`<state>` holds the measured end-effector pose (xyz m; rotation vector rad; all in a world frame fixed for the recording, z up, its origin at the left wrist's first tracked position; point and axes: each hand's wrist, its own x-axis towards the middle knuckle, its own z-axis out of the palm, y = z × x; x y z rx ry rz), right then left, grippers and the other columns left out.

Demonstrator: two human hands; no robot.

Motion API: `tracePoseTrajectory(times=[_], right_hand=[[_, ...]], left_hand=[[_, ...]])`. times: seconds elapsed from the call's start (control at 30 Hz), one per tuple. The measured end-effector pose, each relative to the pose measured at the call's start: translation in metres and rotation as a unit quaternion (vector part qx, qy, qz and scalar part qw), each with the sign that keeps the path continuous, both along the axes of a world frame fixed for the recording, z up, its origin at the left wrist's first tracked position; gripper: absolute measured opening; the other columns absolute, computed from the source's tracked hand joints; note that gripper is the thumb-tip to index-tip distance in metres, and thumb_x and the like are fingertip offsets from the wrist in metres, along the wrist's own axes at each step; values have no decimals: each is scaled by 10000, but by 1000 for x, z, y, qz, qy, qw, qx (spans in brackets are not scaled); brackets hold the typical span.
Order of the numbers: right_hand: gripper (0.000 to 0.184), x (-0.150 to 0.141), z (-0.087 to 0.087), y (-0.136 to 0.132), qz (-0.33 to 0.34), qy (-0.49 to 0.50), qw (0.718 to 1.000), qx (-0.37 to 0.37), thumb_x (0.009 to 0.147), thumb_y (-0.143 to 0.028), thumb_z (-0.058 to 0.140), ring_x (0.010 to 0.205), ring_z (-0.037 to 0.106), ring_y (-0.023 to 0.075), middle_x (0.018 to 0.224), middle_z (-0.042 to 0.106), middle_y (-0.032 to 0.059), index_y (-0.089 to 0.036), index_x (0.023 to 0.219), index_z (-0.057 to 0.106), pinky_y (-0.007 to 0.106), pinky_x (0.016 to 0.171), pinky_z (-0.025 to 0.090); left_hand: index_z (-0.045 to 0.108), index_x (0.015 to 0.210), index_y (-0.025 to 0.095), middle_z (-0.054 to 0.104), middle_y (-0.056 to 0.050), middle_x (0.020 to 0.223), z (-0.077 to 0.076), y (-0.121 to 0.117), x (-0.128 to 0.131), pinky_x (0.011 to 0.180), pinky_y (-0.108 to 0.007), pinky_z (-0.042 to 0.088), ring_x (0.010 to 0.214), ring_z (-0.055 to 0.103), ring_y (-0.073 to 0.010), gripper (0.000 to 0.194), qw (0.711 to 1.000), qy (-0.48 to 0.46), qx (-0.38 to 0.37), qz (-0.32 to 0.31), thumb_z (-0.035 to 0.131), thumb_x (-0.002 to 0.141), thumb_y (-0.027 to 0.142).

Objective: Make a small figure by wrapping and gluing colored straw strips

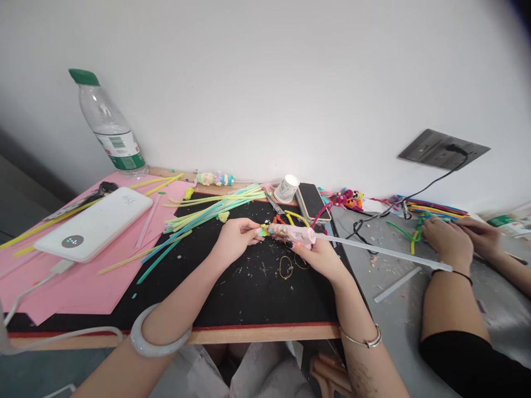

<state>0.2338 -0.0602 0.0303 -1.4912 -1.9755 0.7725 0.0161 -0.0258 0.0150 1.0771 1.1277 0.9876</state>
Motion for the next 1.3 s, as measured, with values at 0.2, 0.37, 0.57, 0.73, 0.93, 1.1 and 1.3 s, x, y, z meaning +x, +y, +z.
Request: tracePoseTrajectory(times=[0.2,0.37,0.57,0.73,0.93,1.1,1.3], right_hand=[[371,1,-1,0,-8,-25,1000,3,821,-404,511,708,600,191,839,679,45,-144,1048,647,278,640,478],[384,2,0,0,3,-23,1000,12,833,-386,500,706,600,189,838,677,47,-150,1108,626,275,630,474],[381,0,3,0,16,-12,1000,23,836,-370,496,824,624,216,973,680,63,-162,1129,622,308,731,488],[361,-2,3,0,9,-39,999,19,831,-382,494,690,608,195,796,685,41,-154,1061,653,281,625,479],[355,-4,5,-1,12,-31,999,16,825,-366,502,723,617,198,853,698,39,-164,1071,657,281,656,483],[352,-5,6,-2,24,-16,999,15,824,-336,501,762,627,207,923,701,44,-169,1095,651,299,695,492],[353,-8,8,-2,31,-6,999,12,814,-323,509,806,633,221,945,702,50,-168,1099,647,326,732,497]], left_hand=[[674,761,118,694,-46,707,0,0,0,740,-327,543,687,666,-158,128,1000,0,-1,-5,691,651,182],[691,808,123,712,-56,767,1,-1,0,771,-329,536,742,672,-168,152,1000,-3,5,-11,673,668,179],[692,801,123,710,-62,765,-1,2,0,769,-339,541,729,677,-177,150,1000,3,14,1,675,671,196],[691,802,116,710,-71,769,0,2,0,769,-342,543,723,679,-179,156,1000,13,15,19,674,678,209],[693,822,111,708,-79,766,3,1,0,728,-329,546,703,680,-182,162,999,36,22,26,658,696,206],[694,826,115,704,-75,745,3,2,-1,675,-303,539,670,673,-176,176,998,50,26,32,660,695,228],[711,808,156,688,-49,704,-3,4,-3,542,-263,488,605,621,-162,182,994,89,60,38,660,681,275]])
